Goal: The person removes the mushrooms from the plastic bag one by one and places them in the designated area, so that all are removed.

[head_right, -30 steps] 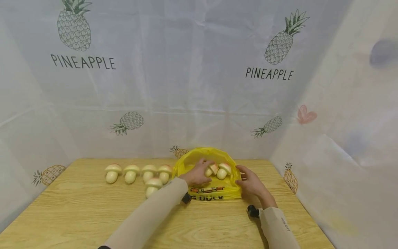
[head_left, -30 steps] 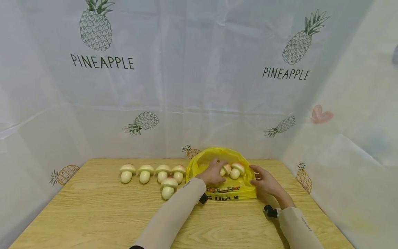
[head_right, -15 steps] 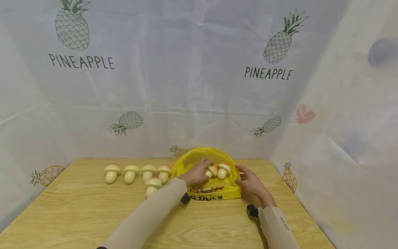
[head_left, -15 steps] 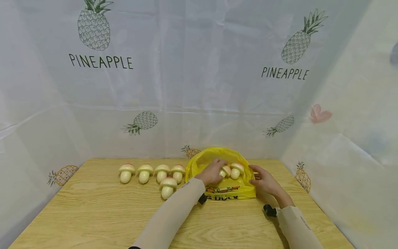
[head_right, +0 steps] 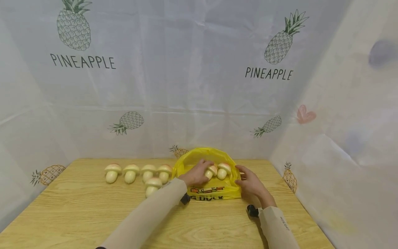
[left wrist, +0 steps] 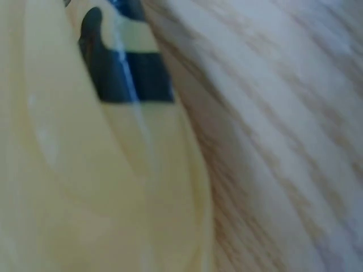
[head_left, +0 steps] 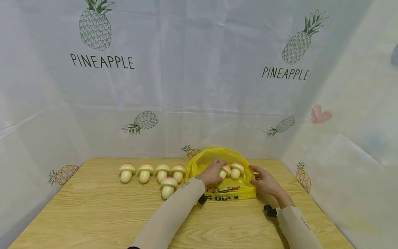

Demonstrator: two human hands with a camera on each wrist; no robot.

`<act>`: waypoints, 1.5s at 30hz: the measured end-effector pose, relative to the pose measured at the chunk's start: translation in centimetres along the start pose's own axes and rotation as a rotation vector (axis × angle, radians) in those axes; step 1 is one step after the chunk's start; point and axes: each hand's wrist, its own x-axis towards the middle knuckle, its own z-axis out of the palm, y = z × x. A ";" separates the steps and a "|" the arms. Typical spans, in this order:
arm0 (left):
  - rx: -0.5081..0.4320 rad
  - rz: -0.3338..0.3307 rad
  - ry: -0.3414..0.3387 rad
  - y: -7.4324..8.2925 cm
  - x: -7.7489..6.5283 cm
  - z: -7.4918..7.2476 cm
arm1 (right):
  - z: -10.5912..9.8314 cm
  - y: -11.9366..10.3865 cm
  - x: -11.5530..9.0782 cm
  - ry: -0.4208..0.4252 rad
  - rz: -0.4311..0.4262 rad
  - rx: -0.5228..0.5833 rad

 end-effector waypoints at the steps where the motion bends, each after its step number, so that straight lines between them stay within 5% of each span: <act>1: 0.002 0.001 0.000 0.0 0.0 -0.1 | 0.0 0.4 0.2 0.004 -0.002 -0.003; 7: 0.010 0.000 -0.002 0.3 -0.3 -0.4 | 0.2 2.1 0.7 0.020 -0.004 -0.018; 28: 0.002 0.040 0.015 1.5 -2.1 -2.5 | 0.4 2.1 0.6 0.005 -0.017 -0.002; 37: -0.057 0.066 0.070 2.2 -4.4 -4.1 | 0.0 0.3 0.0 0.001 0.000 -0.018; 45: -0.077 0.068 0.138 1.9 -7.2 -5.1 | 0.0 2.5 0.5 0.005 -0.012 -0.009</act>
